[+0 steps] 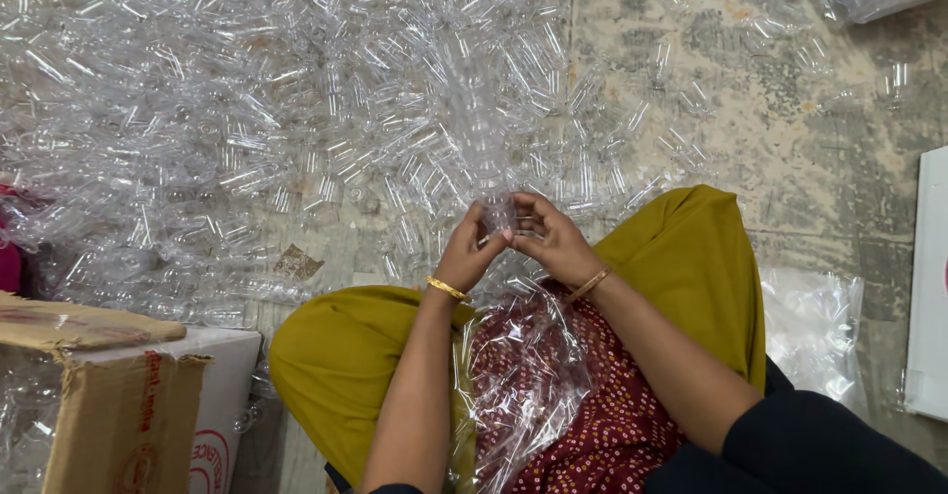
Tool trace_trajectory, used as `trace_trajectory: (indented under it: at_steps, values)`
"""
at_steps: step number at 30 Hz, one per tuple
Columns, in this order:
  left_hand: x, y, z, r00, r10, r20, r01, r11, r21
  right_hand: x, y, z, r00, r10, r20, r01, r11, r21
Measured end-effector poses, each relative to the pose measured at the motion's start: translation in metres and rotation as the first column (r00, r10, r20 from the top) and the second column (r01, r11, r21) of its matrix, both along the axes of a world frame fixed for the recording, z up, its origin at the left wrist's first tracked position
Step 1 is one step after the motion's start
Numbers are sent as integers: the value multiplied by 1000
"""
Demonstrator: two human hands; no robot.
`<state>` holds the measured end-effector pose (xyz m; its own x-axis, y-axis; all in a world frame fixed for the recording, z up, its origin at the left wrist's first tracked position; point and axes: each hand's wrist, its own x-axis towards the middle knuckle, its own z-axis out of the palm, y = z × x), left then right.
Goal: The person sits on the floor among scattered clear plastic tubes and counts them by hand, placing counted tubes into a clear plastic bag on their lap. They repeatedly pick up tubes, tally them in small groups, and add them to the bag.
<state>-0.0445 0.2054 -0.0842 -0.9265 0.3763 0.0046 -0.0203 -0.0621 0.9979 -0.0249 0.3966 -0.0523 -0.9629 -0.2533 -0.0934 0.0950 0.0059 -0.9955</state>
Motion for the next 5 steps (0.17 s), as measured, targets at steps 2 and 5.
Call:
trace_trajectory:
  at_steps: [2,5]
  values:
    - [-1,0,-2,999,-10,30,9,998,58,1,-3,8,999,-1,-36,2,999,43]
    - [-1,1,-4,997,59,45,-63,994,89,7,7,35,999,-36,-36,39,996,79]
